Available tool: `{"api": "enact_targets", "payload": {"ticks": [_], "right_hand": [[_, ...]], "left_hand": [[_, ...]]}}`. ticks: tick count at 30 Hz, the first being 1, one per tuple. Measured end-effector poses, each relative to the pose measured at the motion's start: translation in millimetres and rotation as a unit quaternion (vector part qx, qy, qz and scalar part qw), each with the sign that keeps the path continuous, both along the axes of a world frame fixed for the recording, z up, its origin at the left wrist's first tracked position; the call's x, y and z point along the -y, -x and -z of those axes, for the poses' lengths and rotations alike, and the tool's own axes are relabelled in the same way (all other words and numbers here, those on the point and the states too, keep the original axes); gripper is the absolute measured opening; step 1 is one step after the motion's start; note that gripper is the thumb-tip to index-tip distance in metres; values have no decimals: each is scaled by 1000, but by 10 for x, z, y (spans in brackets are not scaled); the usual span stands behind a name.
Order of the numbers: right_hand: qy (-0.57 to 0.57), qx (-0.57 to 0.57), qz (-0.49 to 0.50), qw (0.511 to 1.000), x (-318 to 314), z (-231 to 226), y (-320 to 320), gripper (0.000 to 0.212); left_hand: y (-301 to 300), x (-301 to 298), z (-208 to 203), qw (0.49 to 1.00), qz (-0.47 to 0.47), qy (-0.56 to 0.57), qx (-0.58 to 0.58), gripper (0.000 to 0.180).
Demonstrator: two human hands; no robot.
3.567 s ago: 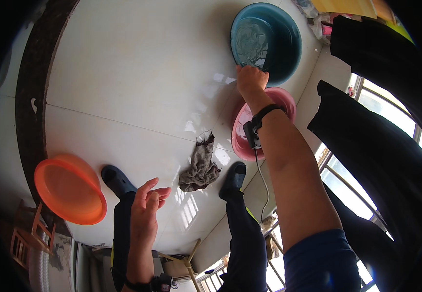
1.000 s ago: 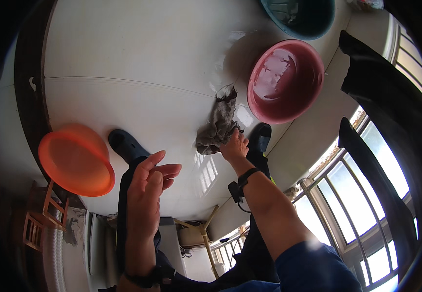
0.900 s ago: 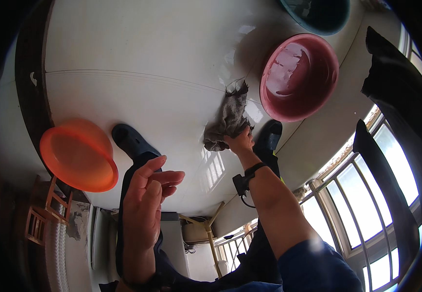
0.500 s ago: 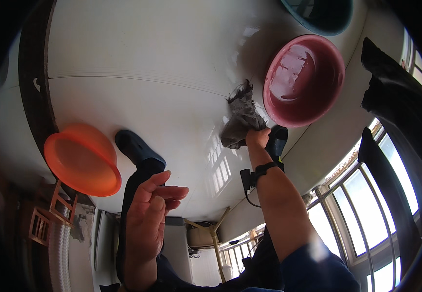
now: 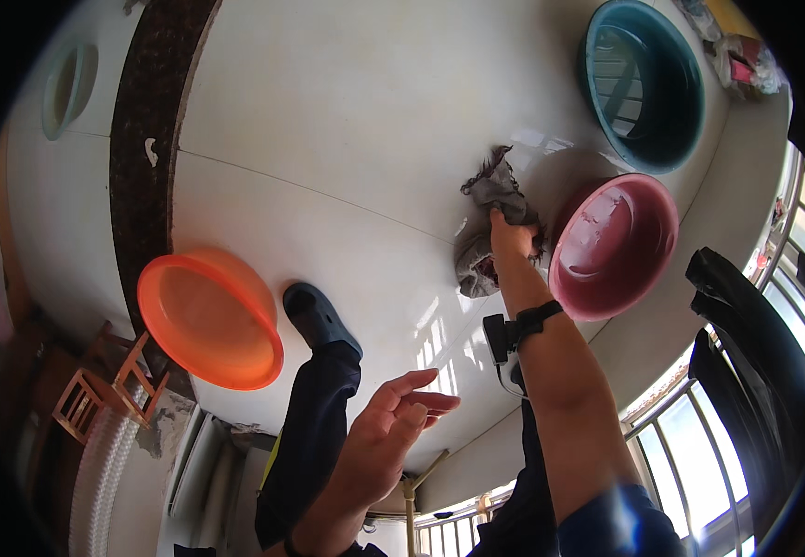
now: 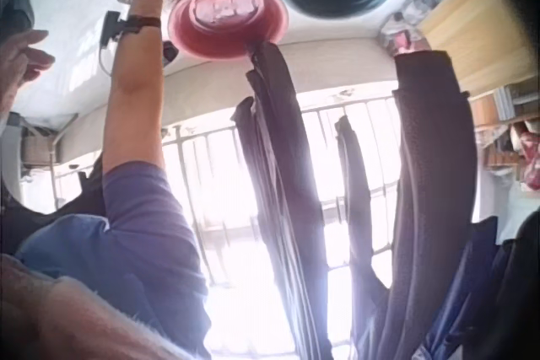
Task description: The person wipes a tiled floor with a cloth, then moves several plastic basins and a small stool. They dip the cloth into a basin of water, wring it out, and carry the basin to another room before returning to the original area.
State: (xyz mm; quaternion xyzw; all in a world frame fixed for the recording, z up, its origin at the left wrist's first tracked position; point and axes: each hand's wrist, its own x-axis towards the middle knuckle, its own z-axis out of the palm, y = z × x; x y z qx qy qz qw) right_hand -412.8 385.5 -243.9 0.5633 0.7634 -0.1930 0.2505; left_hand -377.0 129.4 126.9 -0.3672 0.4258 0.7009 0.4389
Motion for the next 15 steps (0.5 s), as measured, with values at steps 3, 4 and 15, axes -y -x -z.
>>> {"api": "enact_targets", "payload": {"ticks": [3,4,15], "right_hand": [[-25,4,-15,1000,273,-216,679,101],[-15,-33,-36,999,391,-295,879,94],[-28,-74,-675,734,1452,-624,869,85]], "left_hand": [[19,84,-7,1000,-1,1,5,46],[29,102,-6,1000,-8,2,4,45],[139,181,55,998,-26,-43,31,58]]}}
